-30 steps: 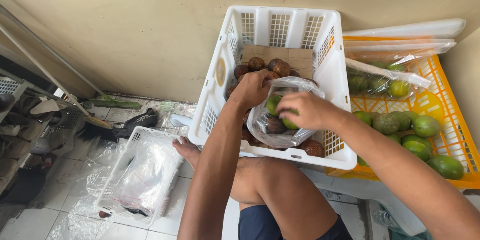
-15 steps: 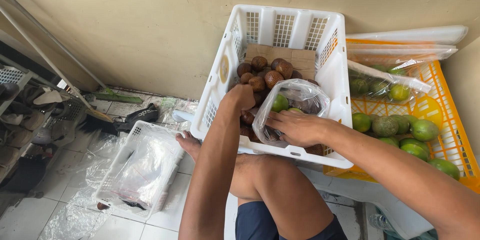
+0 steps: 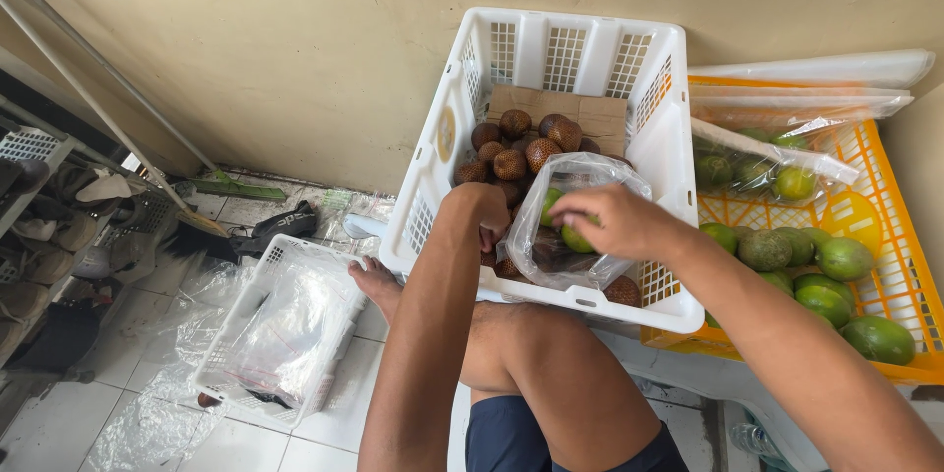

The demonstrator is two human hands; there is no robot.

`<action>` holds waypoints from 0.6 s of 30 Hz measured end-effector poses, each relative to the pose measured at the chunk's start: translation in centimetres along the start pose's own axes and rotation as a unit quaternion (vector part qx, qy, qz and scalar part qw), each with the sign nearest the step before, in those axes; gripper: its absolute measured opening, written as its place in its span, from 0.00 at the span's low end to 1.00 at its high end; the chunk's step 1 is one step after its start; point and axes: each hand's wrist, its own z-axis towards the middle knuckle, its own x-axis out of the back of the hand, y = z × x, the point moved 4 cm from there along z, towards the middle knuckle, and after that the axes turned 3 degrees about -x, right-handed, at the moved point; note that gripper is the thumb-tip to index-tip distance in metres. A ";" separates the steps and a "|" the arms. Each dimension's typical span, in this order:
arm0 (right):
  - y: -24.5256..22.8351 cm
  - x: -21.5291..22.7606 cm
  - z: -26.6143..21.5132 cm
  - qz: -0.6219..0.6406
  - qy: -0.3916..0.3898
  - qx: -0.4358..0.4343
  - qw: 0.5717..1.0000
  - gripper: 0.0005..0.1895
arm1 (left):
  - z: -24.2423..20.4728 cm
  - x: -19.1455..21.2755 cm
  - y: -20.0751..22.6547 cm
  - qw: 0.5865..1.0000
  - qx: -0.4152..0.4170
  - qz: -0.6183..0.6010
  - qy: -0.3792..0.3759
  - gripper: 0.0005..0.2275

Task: The person places green citrus fruits into a clear plastic bag held over a white crate containing brown spiky fruits. The person then seals the bag and places it into an orange crate.

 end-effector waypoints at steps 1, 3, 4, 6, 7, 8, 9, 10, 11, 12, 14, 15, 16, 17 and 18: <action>-0.3 0.4 -0.2 0.000 0.000 0.000 1.000 0.15 | 0.7 0.0 -0.6 1.000 0.000 0.000 0.000 0.07; -1.2 3.0 -0.9 0.101 0.184 0.074 0.975 0.11 | 1.7 1.8 -1.1 0.976 -0.040 -0.035 0.211 0.08; -0.9 3.5 -1.1 0.100 0.186 0.073 0.975 0.11 | 1.4 2.1 -1.2 0.976 -0.042 -0.032 0.211 0.08; 0.2 5.1 -2.4 0.216 0.292 0.060 0.930 0.09 | 0.7 3.0 -0.8 0.950 -0.058 0.009 0.307 0.10; 1.0 6.0 -3.3 0.210 0.300 0.056 0.929 0.09 | 1.1 3.1 -0.8 0.950 -0.067 0.015 0.306 0.10; 2.0 7.1 -4.2 0.244 0.326 0.046 0.912 0.09 | 1.5 3.5 -0.9 0.942 -0.068 0.032 0.327 0.12; 3.0 7.9 -5.6 0.277 0.352 0.034 0.893 0.09 | 2.0 3.5 -0.8 0.934 -0.070 0.050 0.346 0.15; 4.2 9.2 -6.8 0.272 0.361 0.027 0.892 0.09 | 1.7 3.7 -0.4 0.935 -0.080 0.056 0.341 0.15; 5.4 10.1 -8.2 0.262 0.372 0.014 0.891 0.10 | 1.4 3.7 -0.3 0.932 -0.078 0.056 0.349 0.15; 6.5 11.1 -9.7 0.251 0.383 0.002 0.889 0.10 | 1.1 3.6 -0.1 0.929 -0.076 0.057 0.357 0.14; 7.9 12.9 -12.6 0.224 0.374 -0.076 0.897 0.09 | -1.0 3.1 1.0 0.939 -0.076 0.072 0.327 0.17; 8.6 13.7 -14.0 0.203 0.353 -0.147 0.902 0.08 | -2.1 2.6 1.2 0.948 -0.063 0.081 0.301 0.21; 9.9 14.0 -15.4 0.198 0.358 -0.153 0.900 0.08 | -2.0 2.6 1.4 0.948 -0.072 0.084 0.297 0.21; 11.5 14.2 -16.7 0.112 0.315 -0.235 0.913 0.10 | -1.9 2.5 1.4 0.953 -0.067 0.087 0.281 0.19; 13.0 14.3 -18.1 0.026 0.267 -0.315 0.910 0.12 | -1.7 2.4 1.4 0.958 -0.062 0.091 0.265 0.17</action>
